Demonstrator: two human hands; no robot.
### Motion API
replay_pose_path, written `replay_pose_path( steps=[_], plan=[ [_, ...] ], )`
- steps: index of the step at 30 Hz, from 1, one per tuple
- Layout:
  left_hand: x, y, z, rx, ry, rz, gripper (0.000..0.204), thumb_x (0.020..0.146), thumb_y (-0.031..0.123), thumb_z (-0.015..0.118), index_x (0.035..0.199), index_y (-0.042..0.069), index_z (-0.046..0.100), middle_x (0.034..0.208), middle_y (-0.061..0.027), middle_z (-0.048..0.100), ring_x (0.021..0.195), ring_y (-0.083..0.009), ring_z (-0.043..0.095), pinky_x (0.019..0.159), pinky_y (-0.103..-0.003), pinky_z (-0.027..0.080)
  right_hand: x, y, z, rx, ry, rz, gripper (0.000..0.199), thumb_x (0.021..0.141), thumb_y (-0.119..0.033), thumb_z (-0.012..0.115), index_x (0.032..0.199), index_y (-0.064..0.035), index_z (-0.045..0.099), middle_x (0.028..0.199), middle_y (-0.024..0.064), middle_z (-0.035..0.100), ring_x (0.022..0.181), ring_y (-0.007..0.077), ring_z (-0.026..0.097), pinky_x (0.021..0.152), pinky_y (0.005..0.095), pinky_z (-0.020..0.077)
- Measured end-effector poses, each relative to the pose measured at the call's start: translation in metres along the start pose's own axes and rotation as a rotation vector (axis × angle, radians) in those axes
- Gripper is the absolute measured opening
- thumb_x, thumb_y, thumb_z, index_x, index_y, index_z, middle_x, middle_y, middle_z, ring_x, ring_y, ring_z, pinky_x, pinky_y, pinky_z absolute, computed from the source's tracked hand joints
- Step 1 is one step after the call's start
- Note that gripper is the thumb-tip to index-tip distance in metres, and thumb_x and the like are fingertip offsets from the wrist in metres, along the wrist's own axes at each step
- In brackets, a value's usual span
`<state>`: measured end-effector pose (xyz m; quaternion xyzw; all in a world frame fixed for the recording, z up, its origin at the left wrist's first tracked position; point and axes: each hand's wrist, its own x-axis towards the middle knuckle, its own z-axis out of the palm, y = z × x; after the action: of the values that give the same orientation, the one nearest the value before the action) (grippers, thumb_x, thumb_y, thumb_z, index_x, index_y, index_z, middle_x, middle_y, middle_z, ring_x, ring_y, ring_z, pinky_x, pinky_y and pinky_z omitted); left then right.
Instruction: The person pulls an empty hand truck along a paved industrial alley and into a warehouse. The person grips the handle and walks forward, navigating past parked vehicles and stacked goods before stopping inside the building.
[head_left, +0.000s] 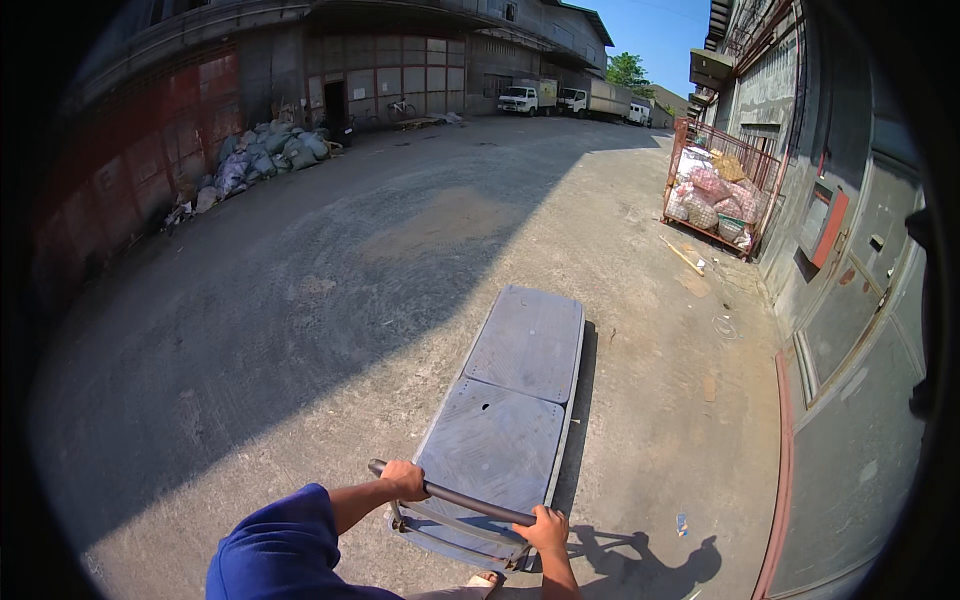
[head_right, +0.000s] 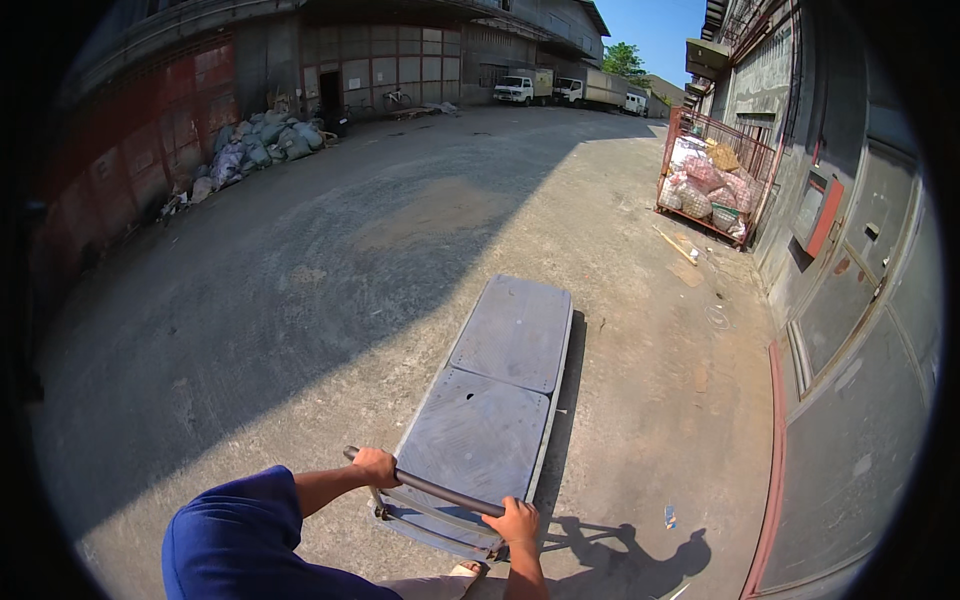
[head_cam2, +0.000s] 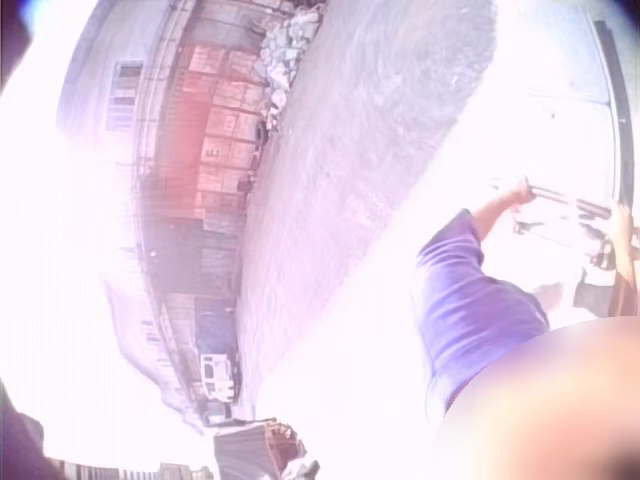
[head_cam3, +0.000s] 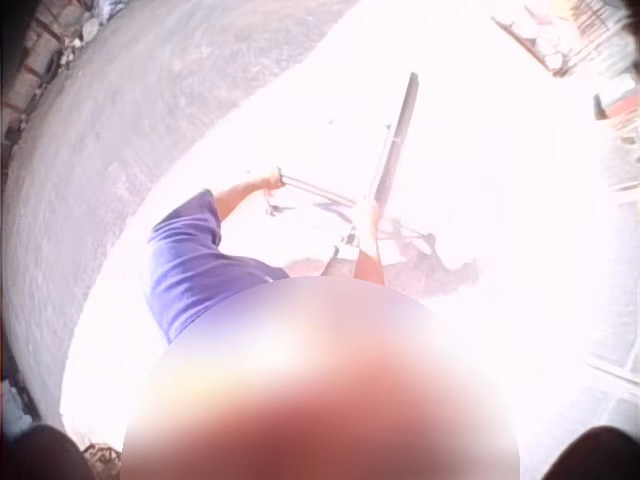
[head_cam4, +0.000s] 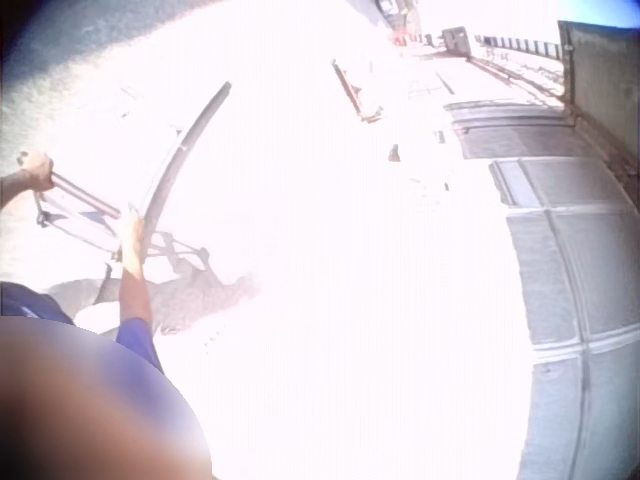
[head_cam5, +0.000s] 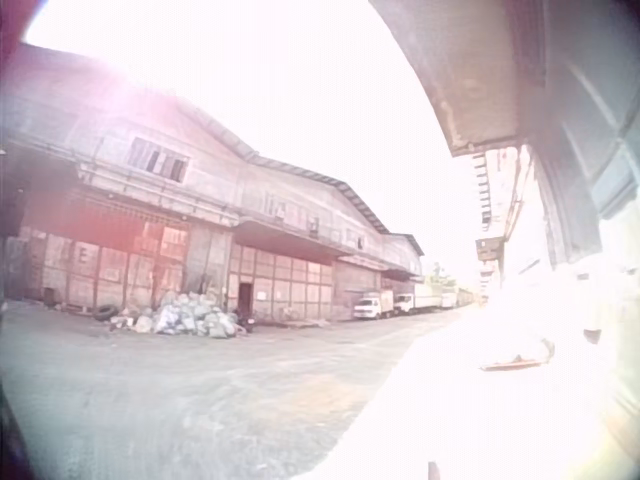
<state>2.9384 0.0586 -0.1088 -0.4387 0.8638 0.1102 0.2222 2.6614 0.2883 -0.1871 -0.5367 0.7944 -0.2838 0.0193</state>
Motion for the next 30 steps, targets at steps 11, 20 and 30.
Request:
replay_pose_path(
  steps=[11,20,30],
  plan=[
    [0.145,0.201,-0.083,-0.241,0.009,-0.054,0.048,0.078,0.050,0.065,0.094,0.006,0.076,0.095,-0.0195,0.073,0.091,-0.0340,0.072,0.081,-0.043,0.057,0.189,0.203,-0.092,-0.053,-0.247,0.307,0.064,0.059,-0.036,0.090,0.111,-0.0100,0.064,0.114,0.0134,0.060,0.112,0.0343,0.056,0.099,0.0464,0.0427],
    [0.271,0.290,-0.157,-0.273,-0.062,-0.133,0.048,0.076,0.047,0.064,0.096,0.005,0.076,0.098,-0.0204,0.073,0.092,-0.0363,0.071,0.081,-0.044,0.057,0.360,0.339,-0.090,0.076,-0.307,0.180,0.060,0.064,-0.032,0.086,0.117,-0.0125,0.063,0.118,0.0136,0.055,0.116,0.0351,0.053,0.099,0.0467,0.0440],
    [0.413,0.339,-0.244,-0.334,-0.112,-0.350,0.041,0.074,0.041,0.064,0.094,0.007,0.076,0.099,-0.0176,0.073,0.096,-0.0323,0.071,0.082,-0.042,0.056,0.571,0.423,-0.074,0.113,-0.518,-0.052,0.047,0.067,-0.020,0.082,0.112,-0.0104,0.068,0.121,0.0136,0.056,0.117,0.0351,0.052,0.102,0.0436,0.0440]
  ],
)
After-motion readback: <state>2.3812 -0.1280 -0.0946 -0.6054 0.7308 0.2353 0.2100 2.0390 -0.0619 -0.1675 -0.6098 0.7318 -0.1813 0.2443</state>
